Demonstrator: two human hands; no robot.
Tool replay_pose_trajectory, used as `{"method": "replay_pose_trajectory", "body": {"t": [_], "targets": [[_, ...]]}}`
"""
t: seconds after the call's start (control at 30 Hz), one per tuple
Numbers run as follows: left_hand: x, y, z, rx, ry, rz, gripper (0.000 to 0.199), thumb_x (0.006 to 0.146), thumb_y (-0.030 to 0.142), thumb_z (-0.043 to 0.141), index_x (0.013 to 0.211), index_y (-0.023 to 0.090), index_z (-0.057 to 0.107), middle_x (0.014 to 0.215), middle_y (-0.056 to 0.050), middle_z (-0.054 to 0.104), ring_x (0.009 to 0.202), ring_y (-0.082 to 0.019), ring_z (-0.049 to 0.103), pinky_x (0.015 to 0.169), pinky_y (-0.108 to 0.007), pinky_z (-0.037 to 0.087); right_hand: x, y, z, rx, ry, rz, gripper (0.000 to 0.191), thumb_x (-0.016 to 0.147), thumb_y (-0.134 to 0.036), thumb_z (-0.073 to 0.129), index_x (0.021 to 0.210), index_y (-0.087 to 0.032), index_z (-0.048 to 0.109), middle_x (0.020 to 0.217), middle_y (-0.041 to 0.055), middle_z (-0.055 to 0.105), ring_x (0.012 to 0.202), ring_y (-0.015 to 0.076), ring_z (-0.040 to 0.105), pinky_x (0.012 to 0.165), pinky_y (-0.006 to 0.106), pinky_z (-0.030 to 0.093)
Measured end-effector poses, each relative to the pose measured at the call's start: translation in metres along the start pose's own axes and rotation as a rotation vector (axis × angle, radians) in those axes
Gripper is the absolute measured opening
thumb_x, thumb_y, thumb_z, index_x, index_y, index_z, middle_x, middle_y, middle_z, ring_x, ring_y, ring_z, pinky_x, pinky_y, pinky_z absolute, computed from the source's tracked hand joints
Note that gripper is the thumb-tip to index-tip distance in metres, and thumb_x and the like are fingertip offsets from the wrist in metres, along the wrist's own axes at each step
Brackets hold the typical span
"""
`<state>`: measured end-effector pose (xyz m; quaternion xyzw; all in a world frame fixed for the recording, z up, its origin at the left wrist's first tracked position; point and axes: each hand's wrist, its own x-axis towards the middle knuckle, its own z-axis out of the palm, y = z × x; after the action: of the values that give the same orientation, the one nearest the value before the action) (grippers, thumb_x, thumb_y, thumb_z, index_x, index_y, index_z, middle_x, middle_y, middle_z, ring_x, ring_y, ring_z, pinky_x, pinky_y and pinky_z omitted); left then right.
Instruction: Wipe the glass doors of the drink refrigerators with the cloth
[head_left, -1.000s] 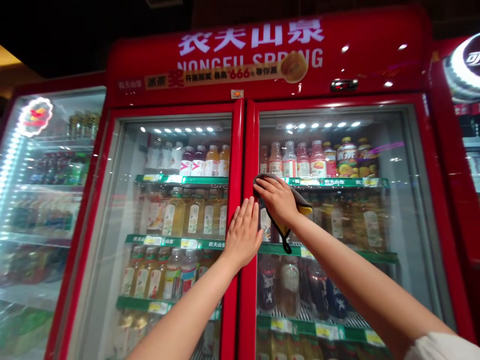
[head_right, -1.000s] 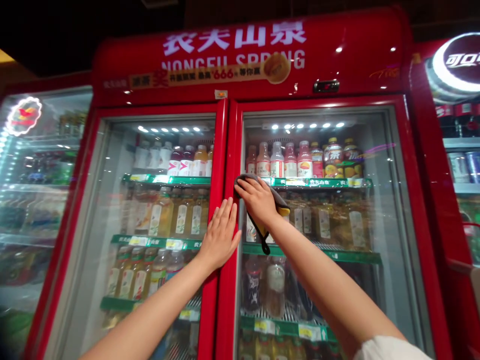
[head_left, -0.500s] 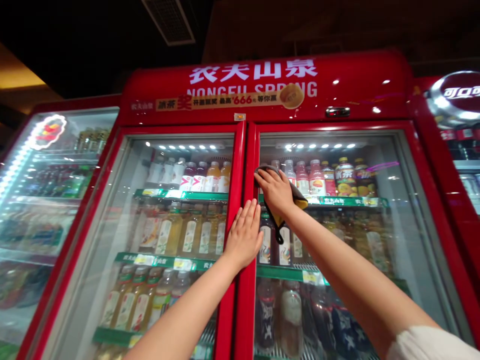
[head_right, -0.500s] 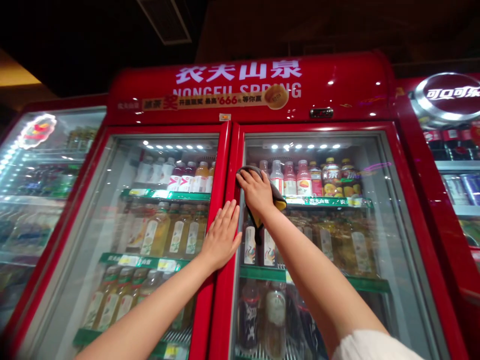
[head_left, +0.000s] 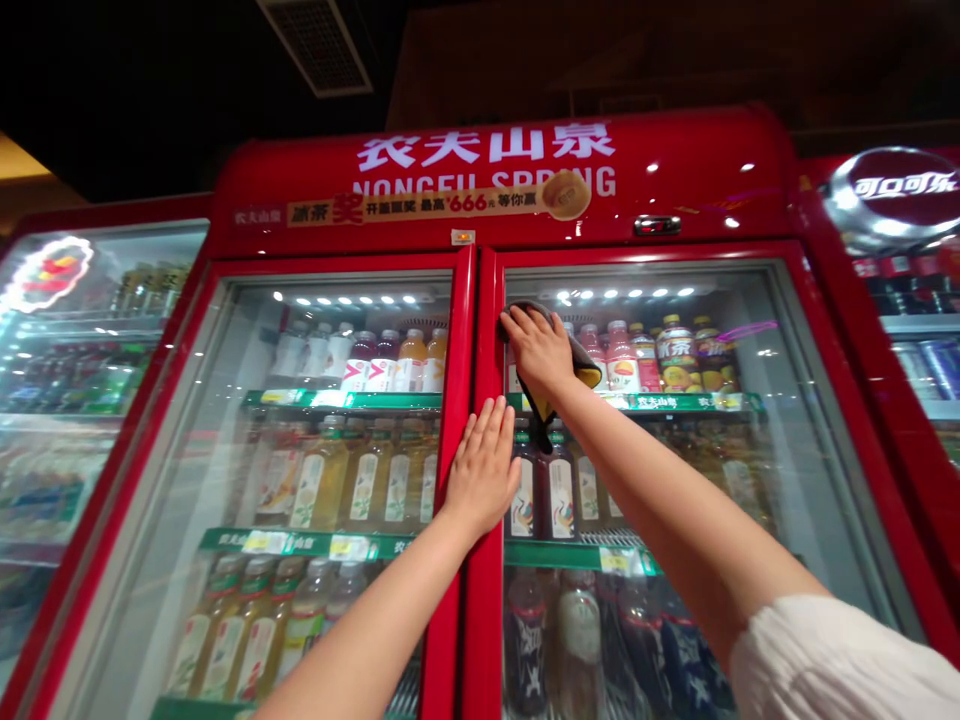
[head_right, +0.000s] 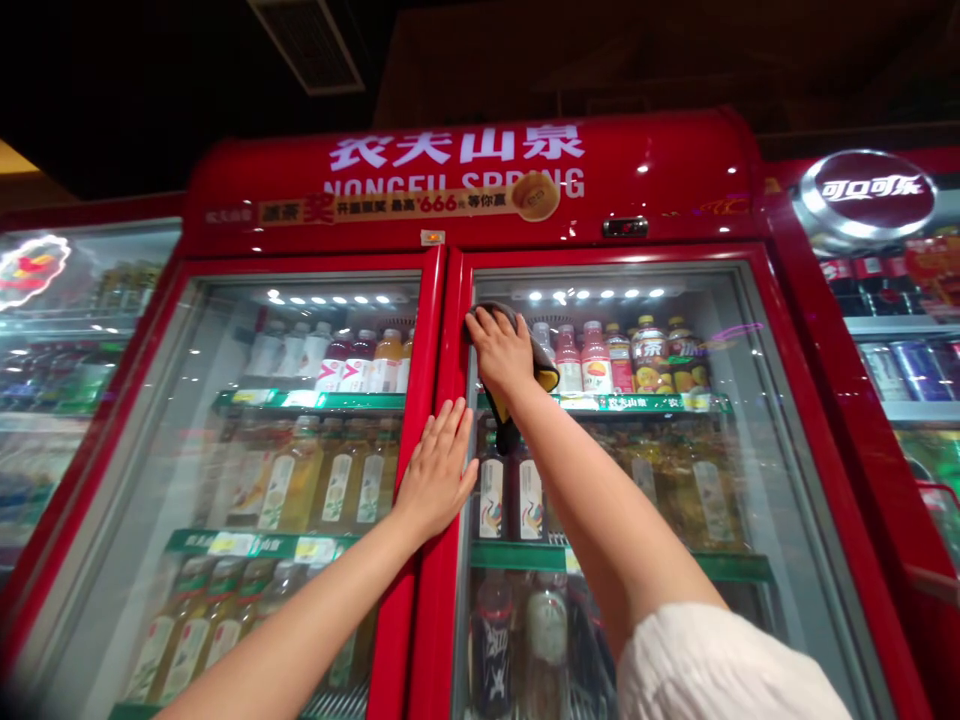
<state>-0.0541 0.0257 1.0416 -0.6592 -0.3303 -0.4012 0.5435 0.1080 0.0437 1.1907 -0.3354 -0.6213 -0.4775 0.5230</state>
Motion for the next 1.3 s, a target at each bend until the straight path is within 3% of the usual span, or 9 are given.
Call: {"method": "replay_pose_trajectory", "body": {"t": [0.17,0.4,0.6,0.73,0.83,0.93,1.07,1.17,1.3], "targets": [[0.001,0.001,0.001,0.007,0.019,-0.030,0.071,0.098,0.025,0.048,0.162,0.011,0.022,0.170,-0.013,0.026,0.159,-0.026,0.019,0.129,-0.048,0.025,-0.011,0.012,-0.003,-0.042,0.102,0.221,0.055,0.099,-0.019,0.036,0.153,-0.023,0.048,0.159,0.0134,0.048,0.146,0.0359,0.041,0.118,0.066,0.027],[0.014,0.017,0.011,-0.018,0.054,0.019,0.072,0.099,0.025,0.047,0.164,0.016,0.018,0.167,-0.011,0.032,0.157,-0.024,0.024,0.130,-0.048,0.022,-0.018,0.031,-0.012,-0.064,-0.032,0.006,0.053,0.102,-0.022,0.034,0.153,-0.029,0.048,0.162,0.0062,0.044,0.149,0.0297,0.037,0.122,0.061,0.025],[0.030,0.046,0.016,-0.058,0.051,0.020,0.074,0.098,0.025,0.047,0.165,0.020,0.015,0.167,-0.009,0.032,0.157,-0.025,0.025,0.130,-0.051,0.019,-0.042,0.088,-0.034,-0.128,0.110,0.240,0.054,0.100,-0.020,0.036,0.152,-0.027,0.049,0.159,0.0138,0.048,0.145,0.0384,0.042,0.115,0.074,0.025],[0.041,0.068,0.021,-0.087,0.053,0.057,0.071,0.099,0.025,0.047,0.164,0.018,0.019,0.167,-0.009,0.034,0.157,-0.025,0.024,0.131,-0.052,0.018,-0.074,0.092,-0.044,-0.190,-0.034,0.123,0.054,0.101,-0.020,0.036,0.154,-0.021,0.047,0.162,0.0157,0.042,0.147,0.0369,0.040,0.116,0.063,0.031],[0.057,0.090,0.026,-0.103,0.042,0.053,0.068,0.099,0.026,0.047,0.162,0.014,0.027,0.167,-0.012,0.033,0.158,-0.026,0.022,0.130,-0.051,0.019,-0.065,0.110,-0.054,-0.171,-0.077,0.014,0.053,0.103,-0.022,0.034,0.155,-0.027,0.046,0.163,0.0082,0.043,0.149,0.0301,0.038,0.120,0.055,0.032],[0.071,0.113,0.031,-0.122,0.034,0.047,0.064,0.099,0.026,0.047,0.160,0.012,0.032,0.168,-0.012,0.031,0.159,-0.025,0.019,0.131,-0.049,0.018,-0.058,0.143,-0.064,-0.154,-0.030,0.099,0.053,0.104,-0.023,0.032,0.155,-0.026,0.046,0.162,0.0088,0.044,0.149,0.0309,0.038,0.120,0.058,0.030],[0.078,0.137,0.034,-0.150,0.028,0.044,0.066,0.099,0.027,0.047,0.161,0.015,0.029,0.169,-0.010,0.030,0.159,-0.025,0.019,0.131,-0.050,0.017,-0.090,0.168,-0.070,-0.193,0.043,0.305,0.055,0.101,-0.020,0.034,0.155,-0.019,0.046,0.162,0.0160,0.043,0.147,0.0374,0.041,0.115,0.063,0.033],[0.083,0.152,0.038,-0.161,0.021,0.042,0.066,0.099,0.027,0.047,0.161,0.015,0.028,0.168,-0.011,0.030,0.159,-0.025,0.019,0.131,-0.050,0.017,-0.113,0.169,-0.072,-0.217,0.001,0.260,0.054,0.101,-0.021,0.037,0.154,-0.024,0.047,0.162,0.0131,0.043,0.147,0.0362,0.040,0.116,0.060,0.033],[0.096,0.174,0.045,-0.148,0.004,0.048,0.067,0.099,0.031,0.048,0.161,0.014,0.028,0.169,-0.011,0.028,0.159,-0.025,0.017,0.131,-0.049,0.014,-0.101,0.188,-0.081,-0.198,-0.059,0.156,0.053,0.103,-0.024,0.037,0.155,-0.029,0.045,0.164,0.0051,0.041,0.151,0.0277,0.035,0.122,0.054,0.028]]}}
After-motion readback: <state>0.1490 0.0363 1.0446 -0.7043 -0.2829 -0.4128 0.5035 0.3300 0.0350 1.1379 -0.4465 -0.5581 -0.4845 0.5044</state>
